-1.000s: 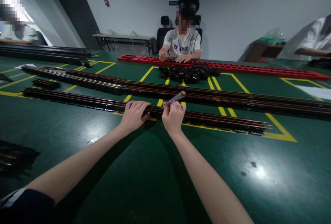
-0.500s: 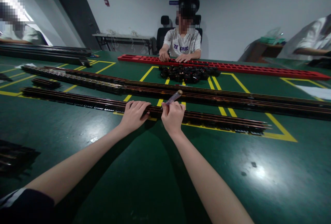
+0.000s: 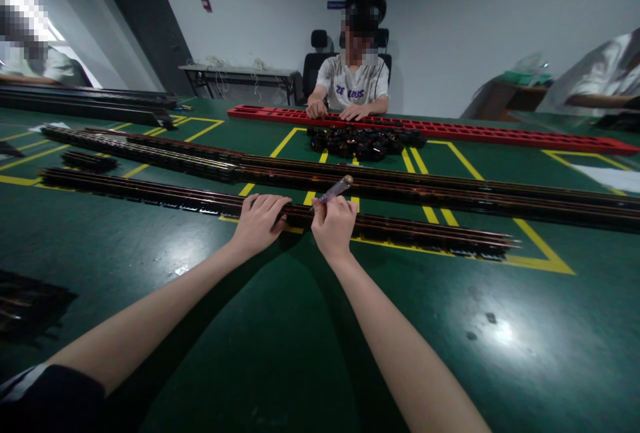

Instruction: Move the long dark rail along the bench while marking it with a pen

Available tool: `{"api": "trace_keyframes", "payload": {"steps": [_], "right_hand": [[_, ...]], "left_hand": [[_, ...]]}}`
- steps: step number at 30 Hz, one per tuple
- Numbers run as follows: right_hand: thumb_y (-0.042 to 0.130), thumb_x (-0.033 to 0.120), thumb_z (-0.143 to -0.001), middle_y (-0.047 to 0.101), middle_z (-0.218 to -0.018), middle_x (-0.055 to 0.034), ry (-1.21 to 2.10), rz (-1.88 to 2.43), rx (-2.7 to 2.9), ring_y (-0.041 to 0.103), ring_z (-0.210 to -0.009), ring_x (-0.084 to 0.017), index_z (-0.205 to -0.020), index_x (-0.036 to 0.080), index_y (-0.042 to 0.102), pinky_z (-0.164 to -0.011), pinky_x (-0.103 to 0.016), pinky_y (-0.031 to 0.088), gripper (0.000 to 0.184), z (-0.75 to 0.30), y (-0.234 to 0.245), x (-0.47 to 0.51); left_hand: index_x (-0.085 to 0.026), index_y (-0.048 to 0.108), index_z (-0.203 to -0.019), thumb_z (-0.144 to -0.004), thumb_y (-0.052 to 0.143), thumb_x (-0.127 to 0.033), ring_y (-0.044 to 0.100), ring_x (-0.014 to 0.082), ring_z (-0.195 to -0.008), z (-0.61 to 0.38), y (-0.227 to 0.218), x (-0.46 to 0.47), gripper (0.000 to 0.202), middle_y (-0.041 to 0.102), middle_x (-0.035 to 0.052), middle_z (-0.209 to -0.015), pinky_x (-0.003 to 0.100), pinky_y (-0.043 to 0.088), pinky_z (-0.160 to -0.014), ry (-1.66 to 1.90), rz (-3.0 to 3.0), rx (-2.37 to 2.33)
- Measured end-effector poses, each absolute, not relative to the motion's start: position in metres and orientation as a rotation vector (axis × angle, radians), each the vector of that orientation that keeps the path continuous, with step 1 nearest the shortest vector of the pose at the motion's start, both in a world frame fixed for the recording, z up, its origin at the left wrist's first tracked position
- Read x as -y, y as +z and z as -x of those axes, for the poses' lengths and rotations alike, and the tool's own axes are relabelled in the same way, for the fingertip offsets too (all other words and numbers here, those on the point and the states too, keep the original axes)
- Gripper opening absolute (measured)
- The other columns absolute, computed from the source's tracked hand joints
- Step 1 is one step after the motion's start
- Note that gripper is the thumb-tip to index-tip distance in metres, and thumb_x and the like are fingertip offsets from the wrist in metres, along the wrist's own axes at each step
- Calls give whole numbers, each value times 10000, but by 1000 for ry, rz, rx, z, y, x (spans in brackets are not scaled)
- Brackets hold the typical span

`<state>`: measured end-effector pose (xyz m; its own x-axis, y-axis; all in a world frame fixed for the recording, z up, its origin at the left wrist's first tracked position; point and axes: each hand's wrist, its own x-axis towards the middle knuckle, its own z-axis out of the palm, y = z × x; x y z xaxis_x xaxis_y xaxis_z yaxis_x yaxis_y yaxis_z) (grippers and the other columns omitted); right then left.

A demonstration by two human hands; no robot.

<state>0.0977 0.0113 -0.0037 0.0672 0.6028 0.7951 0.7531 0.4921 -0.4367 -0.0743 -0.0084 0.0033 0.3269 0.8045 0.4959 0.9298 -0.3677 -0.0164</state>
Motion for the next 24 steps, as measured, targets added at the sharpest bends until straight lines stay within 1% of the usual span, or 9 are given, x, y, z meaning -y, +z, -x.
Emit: {"api": "trace_keyframes", "payload": {"steps": [9,19,24], "right_hand": [[404,372,-927,593,-700,-65,-128,1213,1632,505,-673,-200,-718,190,547,-724,-362,343,312,-99,-3,-11],[421,354,-919,590,-694,-56,-133,1231,1637,508,-673,-197,-721,195,545,-713,-354,339,282,-97,-2,-10],[418,354,-924,593,-690,-58,-140,1197,1634,511,-662,-193,-716,188,543,-706,-352,339,294,-97,-2,-9]], "left_hand": [[-171,551,-1204,-841,418,-151,531,279,-1113,74,5,10,387,624,105,-1184,479,316,-1012,-577,2308,1568],[-183,551,-1193,-779,447,-81,526,276,-1131,74,8,11,438,624,95,-1196,478,311,-1017,-570,2313,1604],[-174,547,-1196,-779,442,-78,525,279,-1130,74,8,11,441,620,96,-1198,479,314,-1012,-557,2309,1589]]}}
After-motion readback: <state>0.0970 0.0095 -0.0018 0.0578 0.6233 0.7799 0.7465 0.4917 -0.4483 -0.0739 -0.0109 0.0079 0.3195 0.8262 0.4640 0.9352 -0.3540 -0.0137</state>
